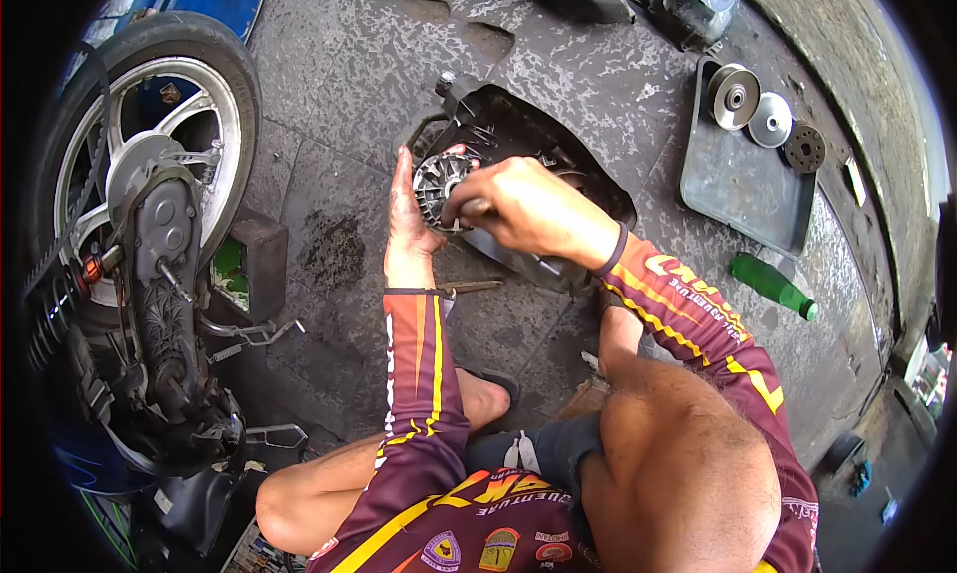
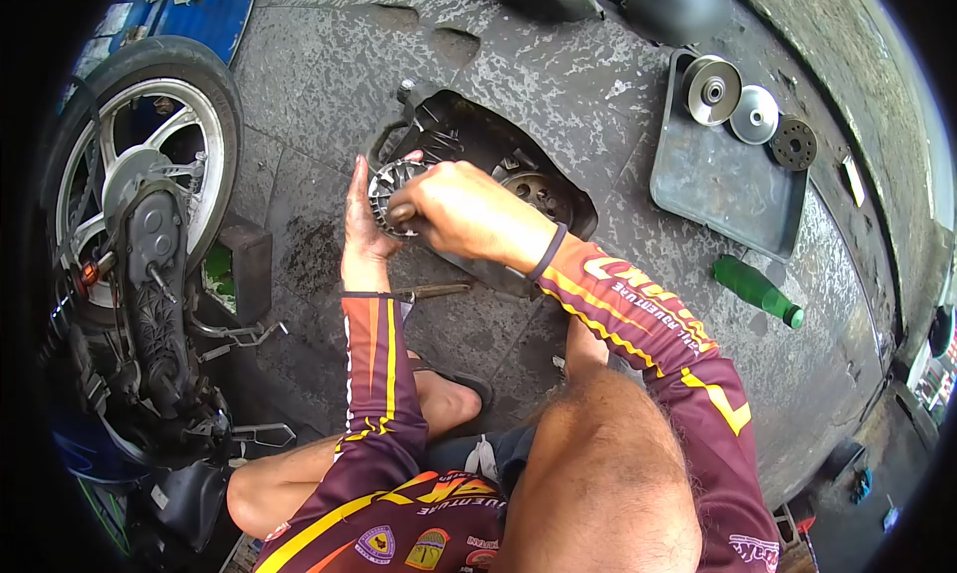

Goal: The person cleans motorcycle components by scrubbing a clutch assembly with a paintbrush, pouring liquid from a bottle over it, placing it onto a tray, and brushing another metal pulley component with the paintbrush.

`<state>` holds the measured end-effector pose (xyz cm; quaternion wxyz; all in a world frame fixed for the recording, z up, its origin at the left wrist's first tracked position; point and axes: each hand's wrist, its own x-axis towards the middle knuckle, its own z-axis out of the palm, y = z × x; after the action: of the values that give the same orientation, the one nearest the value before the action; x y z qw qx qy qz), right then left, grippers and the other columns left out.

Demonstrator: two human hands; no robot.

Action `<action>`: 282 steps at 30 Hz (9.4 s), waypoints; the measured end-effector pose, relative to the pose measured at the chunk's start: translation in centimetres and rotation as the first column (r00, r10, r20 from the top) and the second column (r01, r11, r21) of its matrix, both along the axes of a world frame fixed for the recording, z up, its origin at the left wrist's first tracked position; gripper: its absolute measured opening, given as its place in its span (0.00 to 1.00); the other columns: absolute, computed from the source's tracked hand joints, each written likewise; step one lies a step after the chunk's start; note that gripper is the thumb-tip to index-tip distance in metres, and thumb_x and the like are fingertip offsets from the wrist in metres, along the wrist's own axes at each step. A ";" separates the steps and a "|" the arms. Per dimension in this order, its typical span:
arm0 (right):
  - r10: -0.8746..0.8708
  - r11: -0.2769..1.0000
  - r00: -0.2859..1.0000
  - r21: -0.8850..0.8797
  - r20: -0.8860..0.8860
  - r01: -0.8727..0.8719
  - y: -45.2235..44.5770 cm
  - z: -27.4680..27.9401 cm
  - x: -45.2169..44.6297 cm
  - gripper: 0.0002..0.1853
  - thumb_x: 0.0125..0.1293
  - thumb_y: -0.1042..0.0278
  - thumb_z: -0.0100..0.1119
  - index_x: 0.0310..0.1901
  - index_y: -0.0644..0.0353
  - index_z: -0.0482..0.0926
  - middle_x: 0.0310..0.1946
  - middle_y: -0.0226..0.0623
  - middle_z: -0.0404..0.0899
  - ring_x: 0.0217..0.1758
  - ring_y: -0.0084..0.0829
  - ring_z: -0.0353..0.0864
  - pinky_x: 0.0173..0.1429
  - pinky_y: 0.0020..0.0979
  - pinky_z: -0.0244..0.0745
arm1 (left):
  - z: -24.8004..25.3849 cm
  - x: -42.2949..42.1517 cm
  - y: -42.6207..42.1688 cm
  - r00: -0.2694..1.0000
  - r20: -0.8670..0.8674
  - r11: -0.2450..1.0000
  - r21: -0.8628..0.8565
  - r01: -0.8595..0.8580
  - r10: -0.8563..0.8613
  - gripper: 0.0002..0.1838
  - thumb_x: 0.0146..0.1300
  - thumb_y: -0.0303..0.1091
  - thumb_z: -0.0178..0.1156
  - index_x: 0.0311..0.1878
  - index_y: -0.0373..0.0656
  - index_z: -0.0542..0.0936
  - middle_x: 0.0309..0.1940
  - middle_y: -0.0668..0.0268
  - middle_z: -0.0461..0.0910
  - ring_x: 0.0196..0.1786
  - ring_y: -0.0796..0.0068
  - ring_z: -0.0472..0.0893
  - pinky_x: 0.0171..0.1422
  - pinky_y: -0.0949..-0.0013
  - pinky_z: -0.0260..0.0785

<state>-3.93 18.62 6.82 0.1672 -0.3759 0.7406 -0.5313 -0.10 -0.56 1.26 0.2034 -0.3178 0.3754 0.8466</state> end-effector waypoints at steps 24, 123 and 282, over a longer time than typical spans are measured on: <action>-0.102 0.993 0.992 -0.050 0.080 0.106 2.1 -1.3 -1.5 0.11 0.58 0.78 0.66 0.44 0.63 0.86 0.38 0.45 0.87 0.42 0.42 0.88 0.48 0.35 0.82 | 0.8 -0.1 0.1 0.992 -0.081 0.980 0.180 -0.082 0.098 0.35 0.71 0.61 0.44 0.62 0.37 0.76 0.51 0.53 0.83 0.52 0.56 0.84 0.54 0.46 0.79; -0.447 0.894 0.872 0.124 0.200 0.430 1.6 1.6 -0.1 0.05 0.60 0.78 0.64 0.33 0.72 0.85 0.40 0.39 0.88 0.39 0.33 0.88 0.46 0.32 0.81 | -2.9 1.0 3.3 0.931 -0.343 0.890 -0.375 -0.260 0.127 0.54 0.64 0.82 0.25 0.68 0.43 0.74 0.54 0.64 0.81 0.56 0.68 0.80 0.65 0.63 0.69; -0.367 0.929 0.728 0.182 0.579 0.323 3.6 -1.0 -7.9 0.14 0.64 0.67 0.66 0.45 0.69 0.85 0.37 0.34 0.86 0.37 0.22 0.83 0.45 0.25 0.77 | -1.9 5.3 5.9 0.727 -0.390 0.819 0.370 -0.438 0.565 0.27 0.65 0.46 0.58 0.62 0.38 0.76 0.58 0.53 0.80 0.56 0.59 0.83 0.57 0.48 0.80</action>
<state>-11.79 22.20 5.78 0.3054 -0.0366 0.7228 -0.6188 5.16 5.30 -0.68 -0.0964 -0.1576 0.2021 0.9618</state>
